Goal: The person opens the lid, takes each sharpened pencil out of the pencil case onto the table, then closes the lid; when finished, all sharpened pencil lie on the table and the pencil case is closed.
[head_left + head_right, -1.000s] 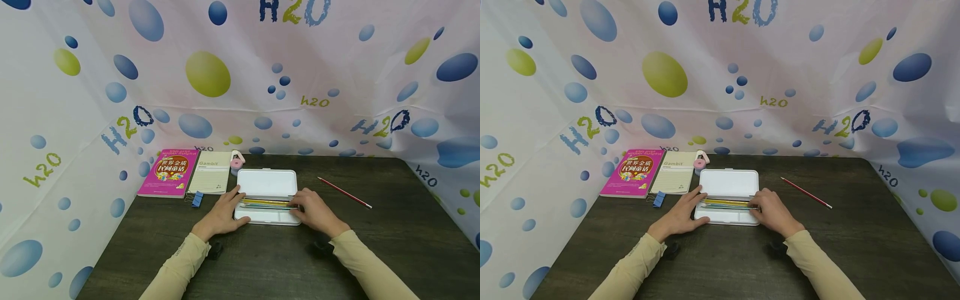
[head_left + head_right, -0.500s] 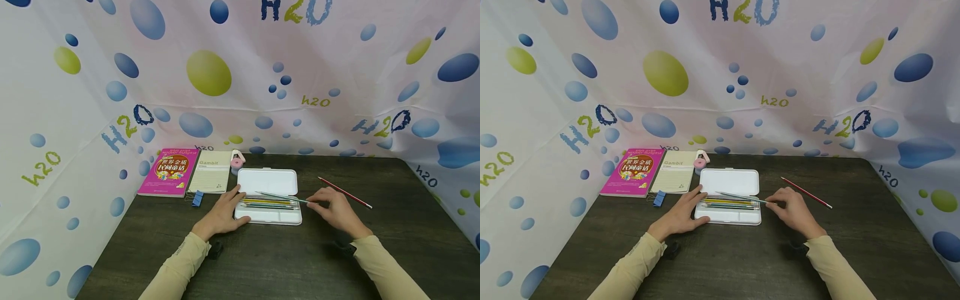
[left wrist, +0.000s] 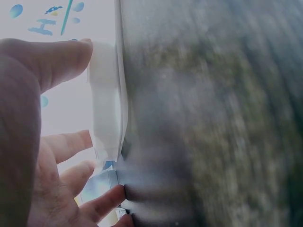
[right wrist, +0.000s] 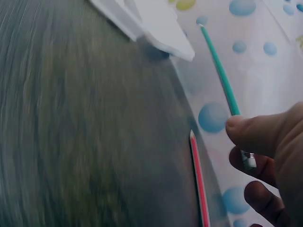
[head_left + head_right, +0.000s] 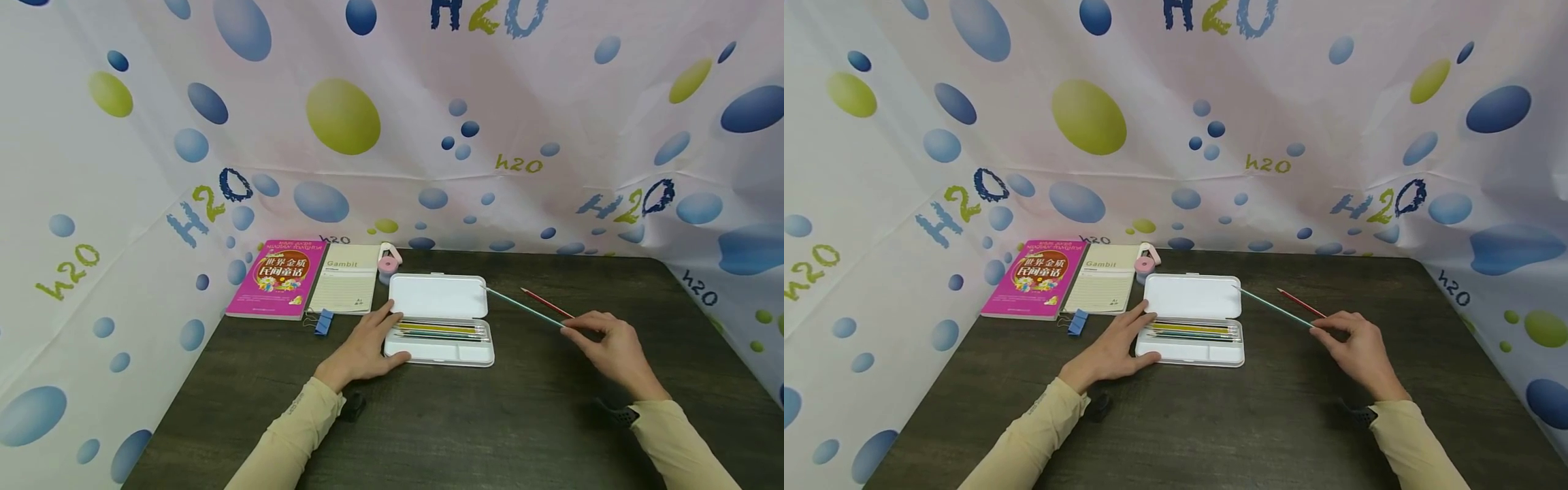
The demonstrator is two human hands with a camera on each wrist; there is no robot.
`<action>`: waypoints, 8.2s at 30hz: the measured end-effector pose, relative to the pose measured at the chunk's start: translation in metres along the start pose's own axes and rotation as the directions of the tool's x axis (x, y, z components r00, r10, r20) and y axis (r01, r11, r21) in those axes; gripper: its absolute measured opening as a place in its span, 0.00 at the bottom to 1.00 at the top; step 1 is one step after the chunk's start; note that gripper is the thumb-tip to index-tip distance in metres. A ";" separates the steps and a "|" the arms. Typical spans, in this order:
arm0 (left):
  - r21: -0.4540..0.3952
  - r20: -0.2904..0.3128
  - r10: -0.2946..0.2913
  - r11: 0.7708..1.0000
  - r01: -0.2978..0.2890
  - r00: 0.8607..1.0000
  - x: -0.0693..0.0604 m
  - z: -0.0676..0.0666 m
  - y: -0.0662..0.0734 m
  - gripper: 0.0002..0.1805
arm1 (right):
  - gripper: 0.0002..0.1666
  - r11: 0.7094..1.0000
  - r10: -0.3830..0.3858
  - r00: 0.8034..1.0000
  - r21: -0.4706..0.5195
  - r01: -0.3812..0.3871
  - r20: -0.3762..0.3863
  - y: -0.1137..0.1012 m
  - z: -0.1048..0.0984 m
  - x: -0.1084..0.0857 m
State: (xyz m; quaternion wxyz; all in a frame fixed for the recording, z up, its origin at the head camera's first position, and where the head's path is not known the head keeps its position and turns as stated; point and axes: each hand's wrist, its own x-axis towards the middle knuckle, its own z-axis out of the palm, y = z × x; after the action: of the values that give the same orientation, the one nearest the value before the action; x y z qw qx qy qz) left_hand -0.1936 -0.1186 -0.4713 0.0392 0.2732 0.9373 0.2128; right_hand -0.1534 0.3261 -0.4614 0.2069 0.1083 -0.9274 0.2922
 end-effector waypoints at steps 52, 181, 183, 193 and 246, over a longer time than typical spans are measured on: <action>-0.003 -0.002 -0.003 1.000 0.003 1.000 0.001 0.001 0.001 0.45 | 0.07 0.982 0.094 0.995 -0.167 -0.090 0.018 0.039 -0.008 -0.012; -0.027 -0.014 0.016 1.000 -0.016 1.000 0.000 0.001 -0.001 0.44 | 0.04 0.987 -0.094 0.971 0.148 0.063 0.220 -0.065 0.068 0.027; -0.025 -0.015 0.015 1.000 -0.015 1.000 0.000 0.001 -0.001 0.44 | 0.04 0.987 -0.080 0.974 0.155 0.048 0.210 -0.061 0.063 0.024; -0.023 -0.012 0.009 1.000 -0.009 1.000 0.000 0.001 -0.001 0.44 | 0.03 0.991 0.025 0.996 0.128 -0.035 0.081 -0.032 0.030 0.009; -0.026 -0.011 0.020 0.999 -0.021 1.000 -0.001 -0.001 0.001 0.44 | 0.04 0.982 0.108 0.994 -0.156 -0.108 -0.009 0.028 -0.001 -0.027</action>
State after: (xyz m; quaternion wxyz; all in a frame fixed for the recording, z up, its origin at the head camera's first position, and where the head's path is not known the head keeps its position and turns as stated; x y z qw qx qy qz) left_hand -0.1924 -0.1187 -0.4705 0.0354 0.2812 0.9318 0.2270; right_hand -0.1386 0.3515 -0.4868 0.1991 0.0412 -0.9519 0.2294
